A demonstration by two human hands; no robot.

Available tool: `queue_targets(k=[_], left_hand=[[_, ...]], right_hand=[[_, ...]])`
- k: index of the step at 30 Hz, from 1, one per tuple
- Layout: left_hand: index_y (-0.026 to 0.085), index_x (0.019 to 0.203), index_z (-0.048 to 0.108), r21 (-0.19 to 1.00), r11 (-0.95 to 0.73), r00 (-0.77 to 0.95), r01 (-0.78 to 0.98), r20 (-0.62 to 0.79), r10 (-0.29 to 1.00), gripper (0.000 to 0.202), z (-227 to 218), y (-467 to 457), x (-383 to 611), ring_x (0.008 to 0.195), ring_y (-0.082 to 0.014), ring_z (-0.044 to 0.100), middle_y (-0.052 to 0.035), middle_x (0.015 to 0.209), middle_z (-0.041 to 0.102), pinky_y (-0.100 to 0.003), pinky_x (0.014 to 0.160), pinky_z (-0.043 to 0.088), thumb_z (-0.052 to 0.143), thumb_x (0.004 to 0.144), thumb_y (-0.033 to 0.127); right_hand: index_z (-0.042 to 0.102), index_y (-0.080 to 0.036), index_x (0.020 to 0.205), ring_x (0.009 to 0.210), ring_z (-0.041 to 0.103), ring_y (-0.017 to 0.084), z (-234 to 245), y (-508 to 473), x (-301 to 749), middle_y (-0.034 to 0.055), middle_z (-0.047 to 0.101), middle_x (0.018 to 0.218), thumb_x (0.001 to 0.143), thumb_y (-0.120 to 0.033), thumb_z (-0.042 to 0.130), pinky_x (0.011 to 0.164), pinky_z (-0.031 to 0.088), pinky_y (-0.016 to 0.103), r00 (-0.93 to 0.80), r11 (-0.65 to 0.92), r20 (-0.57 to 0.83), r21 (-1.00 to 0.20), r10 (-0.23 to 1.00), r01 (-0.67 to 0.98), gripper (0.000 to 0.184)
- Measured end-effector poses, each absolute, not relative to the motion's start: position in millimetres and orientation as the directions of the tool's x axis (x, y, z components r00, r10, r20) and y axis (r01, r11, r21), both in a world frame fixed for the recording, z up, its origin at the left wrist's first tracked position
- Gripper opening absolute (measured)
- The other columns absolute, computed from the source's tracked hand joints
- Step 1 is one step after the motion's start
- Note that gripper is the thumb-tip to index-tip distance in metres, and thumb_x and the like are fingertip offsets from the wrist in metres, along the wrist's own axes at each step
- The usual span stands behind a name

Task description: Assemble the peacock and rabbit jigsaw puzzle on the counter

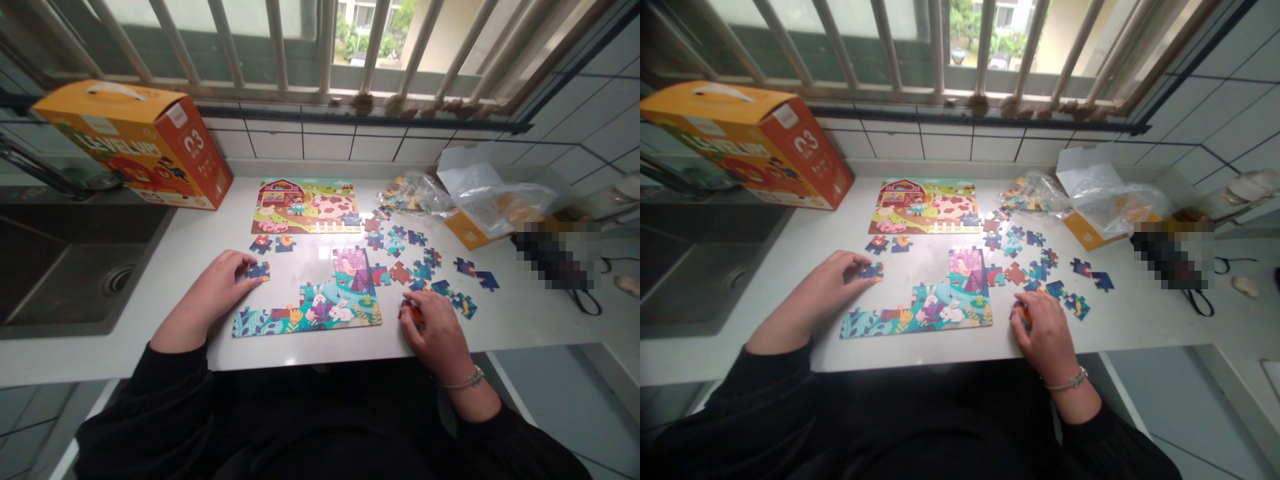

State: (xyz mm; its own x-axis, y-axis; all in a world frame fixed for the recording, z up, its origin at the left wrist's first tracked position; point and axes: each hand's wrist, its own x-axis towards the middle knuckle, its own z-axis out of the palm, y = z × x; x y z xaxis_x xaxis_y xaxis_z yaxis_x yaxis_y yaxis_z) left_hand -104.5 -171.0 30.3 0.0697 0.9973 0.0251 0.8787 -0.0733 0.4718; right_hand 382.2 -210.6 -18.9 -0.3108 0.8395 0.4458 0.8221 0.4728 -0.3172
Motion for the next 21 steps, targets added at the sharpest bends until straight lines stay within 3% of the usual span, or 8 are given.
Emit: queue_targets(k=[9, 13, 15, 18, 21], left_hand=[[0.020, 0.121, 0.072, 0.392, -0.046, 0.029, 0.919, 0.049, 0.998, 0.053, 21.2, -181.2, -128.7, 0.119, -0.0371, 0.068, -0.0150, 0.120, 0.073, -0.054, 0.110, 0.055, 0.065, 0.097, 0.067], [0.020, 0.130, 0.067, 0.256, 0.018, -0.065, 0.966, 0.178, 0.982, 0.051, 18.3, -194.4, -122.7, 0.123, -0.0441, 0.066, -0.0140, 0.124, 0.072, -0.064, 0.111, 0.054, 0.053, 0.104, 0.061], [0.020, 0.141, 0.061, 0.207, 0.048, -0.102, 0.977, 0.260, 0.960, 0.051, 19.6, -204.3, -102.1, 0.131, -0.0481, 0.062, -0.0159, 0.137, 0.069, -0.071, 0.114, 0.050, 0.049, 0.108, 0.058], [0.015, 0.147, 0.059, 0.259, -0.188, 0.105, 0.947, 0.302, 0.947, 0.053, 20.7, -220.2, -53.9, 0.138, -0.0453, 0.062, -0.0232, 0.148, 0.067, -0.067, 0.120, 0.049, 0.048, 0.111, 0.053], [0.024, 0.154, 0.058, 0.311, -0.392, 0.325, 0.866, 0.245, 0.913, 0.052, 15.5, -231.9, -3.7, 0.150, -0.0389, 0.057, -0.0179, 0.166, 0.058, -0.060, 0.125, 0.048, 0.056, 0.111, 0.052]], right_hand=[[0.069, -0.023, 0.126, 0.114, 0.068, 0.033, -19.7, -210.7, 380.9, 0.0124, 0.074, 0.116, 0.104, -0.025, 0.061, 0.108, 0.053, 0.057, -0.273, 0.454, 0.458, -0.351, 0.846, 0.819, 0.023], [0.069, -0.024, 0.120, 0.113, 0.066, 0.032, -17.7, -210.2, 379.2, 0.0115, 0.073, 0.116, 0.105, -0.023, 0.062, 0.106, 0.053, 0.056, -0.252, 0.439, 0.459, -0.363, 0.852, 0.822, 0.016], [0.069, -0.024, 0.116, 0.113, 0.066, 0.032, -16.4, -209.9, 378.4, 0.0112, 0.072, 0.116, 0.105, -0.023, 0.062, 0.105, 0.053, 0.054, -0.247, 0.434, 0.458, -0.365, 0.854, 0.824, 0.013], [0.070, -0.023, 0.113, 0.112, 0.065, 0.031, -14.7, -209.6, 377.4, 0.0110, 0.071, 0.116, 0.105, -0.022, 0.062, 0.105, 0.053, 0.054, -0.243, 0.428, 0.454, -0.367, 0.857, 0.826, 0.011], [0.071, -0.023, 0.113, 0.113, 0.065, 0.032, -14.3, -209.5, 376.6, 0.0115, 0.071, 0.116, 0.105, -0.023, 0.063, 0.104, 0.053, 0.054, -0.236, 0.418, 0.449, -0.367, 0.862, 0.831, 0.011]])
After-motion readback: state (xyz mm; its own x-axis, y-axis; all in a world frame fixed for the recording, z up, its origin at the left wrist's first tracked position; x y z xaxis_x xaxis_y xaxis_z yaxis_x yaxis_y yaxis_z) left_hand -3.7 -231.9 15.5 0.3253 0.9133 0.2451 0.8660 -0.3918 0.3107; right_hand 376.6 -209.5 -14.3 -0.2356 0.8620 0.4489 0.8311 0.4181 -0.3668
